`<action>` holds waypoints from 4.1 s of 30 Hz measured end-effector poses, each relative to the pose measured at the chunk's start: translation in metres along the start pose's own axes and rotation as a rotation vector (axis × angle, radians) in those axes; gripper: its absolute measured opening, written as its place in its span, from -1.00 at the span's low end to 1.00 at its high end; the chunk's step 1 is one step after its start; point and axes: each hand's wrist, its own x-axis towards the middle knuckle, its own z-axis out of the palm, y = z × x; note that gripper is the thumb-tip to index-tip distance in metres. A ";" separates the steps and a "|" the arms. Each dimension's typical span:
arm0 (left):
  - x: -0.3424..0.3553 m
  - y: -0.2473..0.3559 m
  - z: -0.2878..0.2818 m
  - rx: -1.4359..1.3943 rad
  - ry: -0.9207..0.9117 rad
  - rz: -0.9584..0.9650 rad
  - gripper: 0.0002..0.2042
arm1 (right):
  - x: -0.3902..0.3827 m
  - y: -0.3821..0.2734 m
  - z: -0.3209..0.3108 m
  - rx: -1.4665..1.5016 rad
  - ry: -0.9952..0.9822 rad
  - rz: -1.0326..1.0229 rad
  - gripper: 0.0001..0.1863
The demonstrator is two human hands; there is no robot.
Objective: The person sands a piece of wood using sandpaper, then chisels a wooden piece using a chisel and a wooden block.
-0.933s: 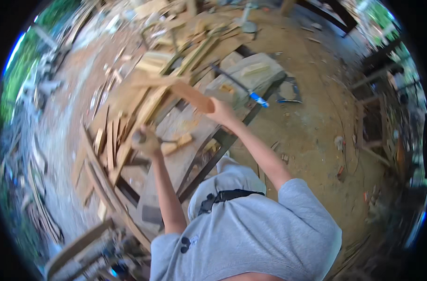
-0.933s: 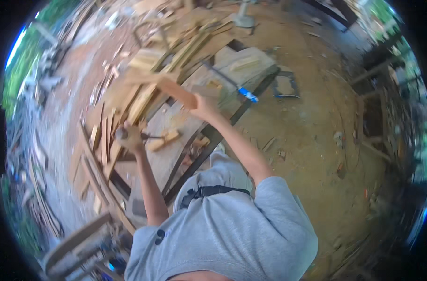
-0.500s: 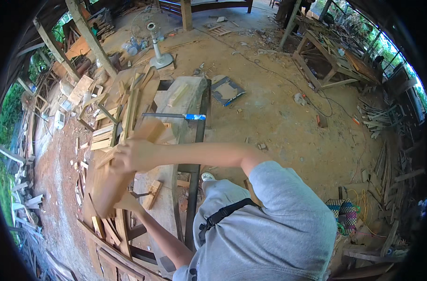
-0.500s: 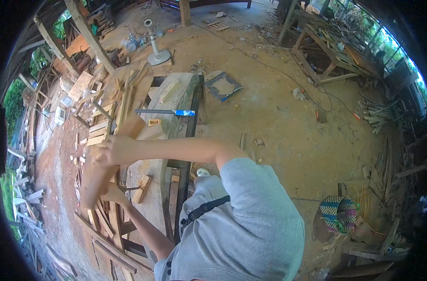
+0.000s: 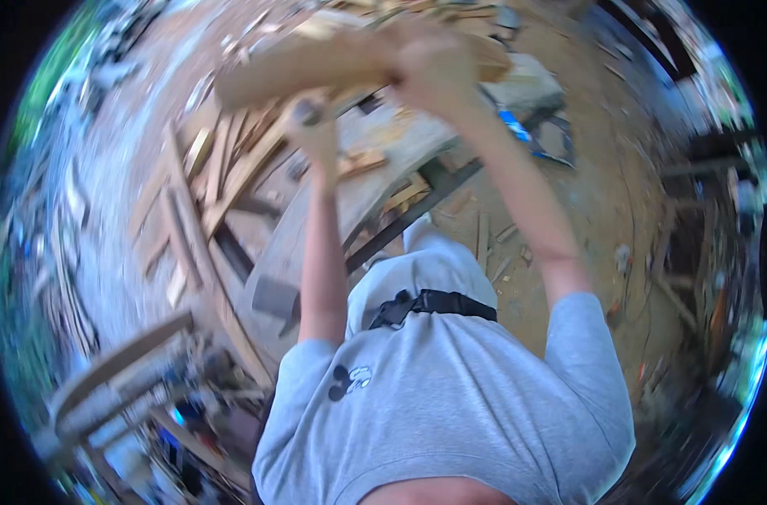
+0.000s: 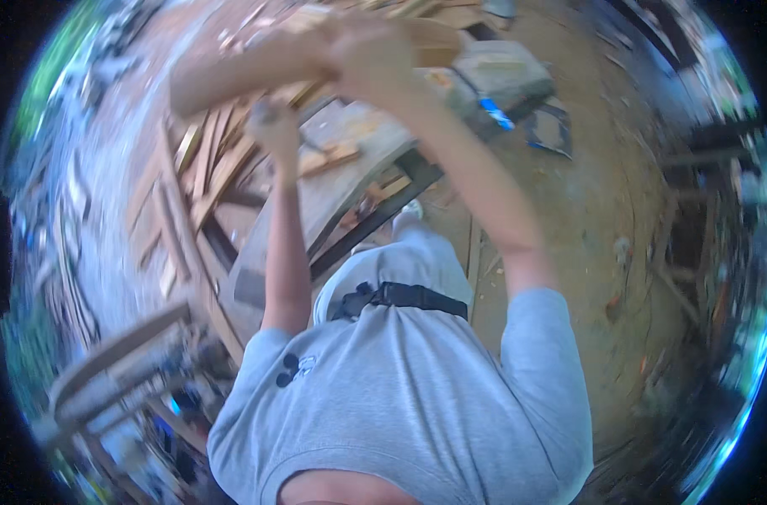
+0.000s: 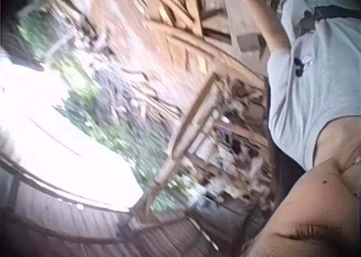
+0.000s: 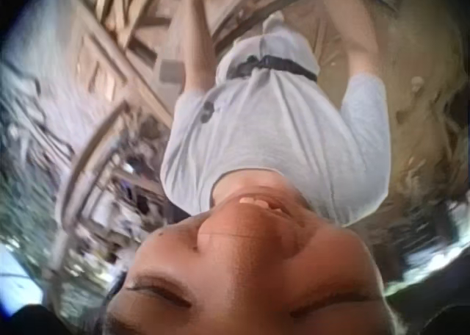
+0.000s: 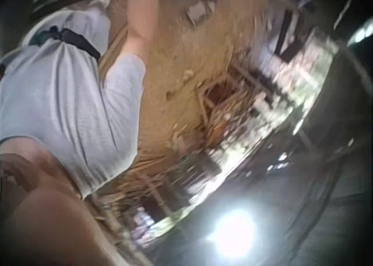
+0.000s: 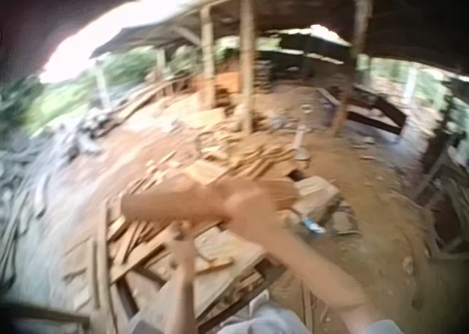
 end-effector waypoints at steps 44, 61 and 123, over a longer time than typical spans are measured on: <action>0.013 0.018 -0.049 -0.657 0.262 -0.362 -0.81 | -0.079 0.025 0.049 0.687 -0.086 0.794 -0.55; 0.012 0.028 -0.035 -0.452 0.287 -0.438 -0.73 | -0.177 0.006 0.080 0.791 -0.334 0.964 -0.43; -0.002 0.004 -0.033 -0.162 0.261 -0.205 -0.72 | 0.022 -0.021 0.017 1.121 0.416 0.476 -0.37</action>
